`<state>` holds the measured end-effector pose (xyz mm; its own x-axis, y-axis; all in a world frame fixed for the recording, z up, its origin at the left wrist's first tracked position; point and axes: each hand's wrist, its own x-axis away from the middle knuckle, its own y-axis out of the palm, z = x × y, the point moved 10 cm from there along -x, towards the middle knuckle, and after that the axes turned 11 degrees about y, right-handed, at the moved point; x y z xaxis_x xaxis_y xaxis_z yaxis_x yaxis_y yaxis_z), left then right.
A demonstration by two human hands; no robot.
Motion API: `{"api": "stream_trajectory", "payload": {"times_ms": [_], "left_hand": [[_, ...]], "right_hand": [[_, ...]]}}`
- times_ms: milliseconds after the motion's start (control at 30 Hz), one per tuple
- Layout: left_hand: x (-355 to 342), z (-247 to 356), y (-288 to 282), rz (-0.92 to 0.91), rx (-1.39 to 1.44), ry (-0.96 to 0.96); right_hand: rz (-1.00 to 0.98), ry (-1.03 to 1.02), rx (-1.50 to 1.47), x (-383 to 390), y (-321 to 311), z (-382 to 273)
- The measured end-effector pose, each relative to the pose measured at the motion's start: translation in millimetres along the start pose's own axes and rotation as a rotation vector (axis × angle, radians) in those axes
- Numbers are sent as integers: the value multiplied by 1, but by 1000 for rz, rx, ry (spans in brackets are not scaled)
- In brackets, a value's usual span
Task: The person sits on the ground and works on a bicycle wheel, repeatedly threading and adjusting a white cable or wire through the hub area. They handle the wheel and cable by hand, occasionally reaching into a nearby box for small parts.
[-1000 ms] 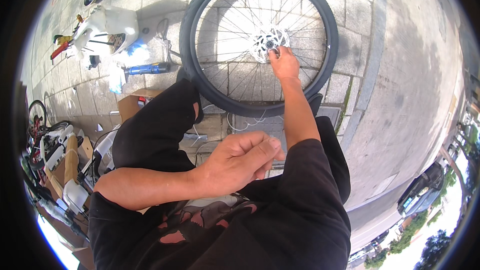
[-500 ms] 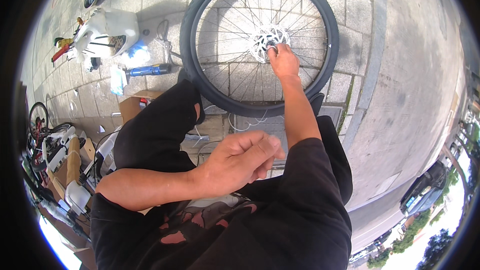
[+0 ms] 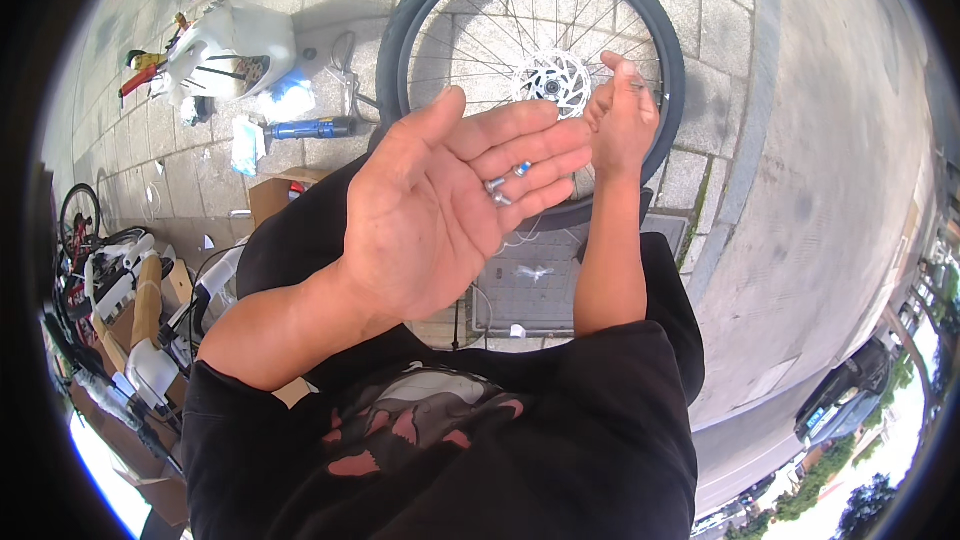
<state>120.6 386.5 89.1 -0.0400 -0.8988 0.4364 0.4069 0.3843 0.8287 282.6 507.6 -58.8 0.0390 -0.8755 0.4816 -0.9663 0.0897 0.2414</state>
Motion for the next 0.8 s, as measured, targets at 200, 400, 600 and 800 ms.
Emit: {"api": "stream_trajectory", "payload": {"times_ms": [200, 400, 600, 800], "left_hand": [[-4, 20, -2, 24, -23, 91], [-8, 15, -15, 79, -54, 96], [-4, 8, -19, 84, -139, 60], [-8, 10, -19, 34, -212, 75]], "right_hand": [[-461, -584, 661, 124, 101, -120], [-485, -687, 970, 148, 136, -127], [-403, -821, 1145, 154, 138, -132], [-403, -749, 1024, 147, 134, -139]]}}
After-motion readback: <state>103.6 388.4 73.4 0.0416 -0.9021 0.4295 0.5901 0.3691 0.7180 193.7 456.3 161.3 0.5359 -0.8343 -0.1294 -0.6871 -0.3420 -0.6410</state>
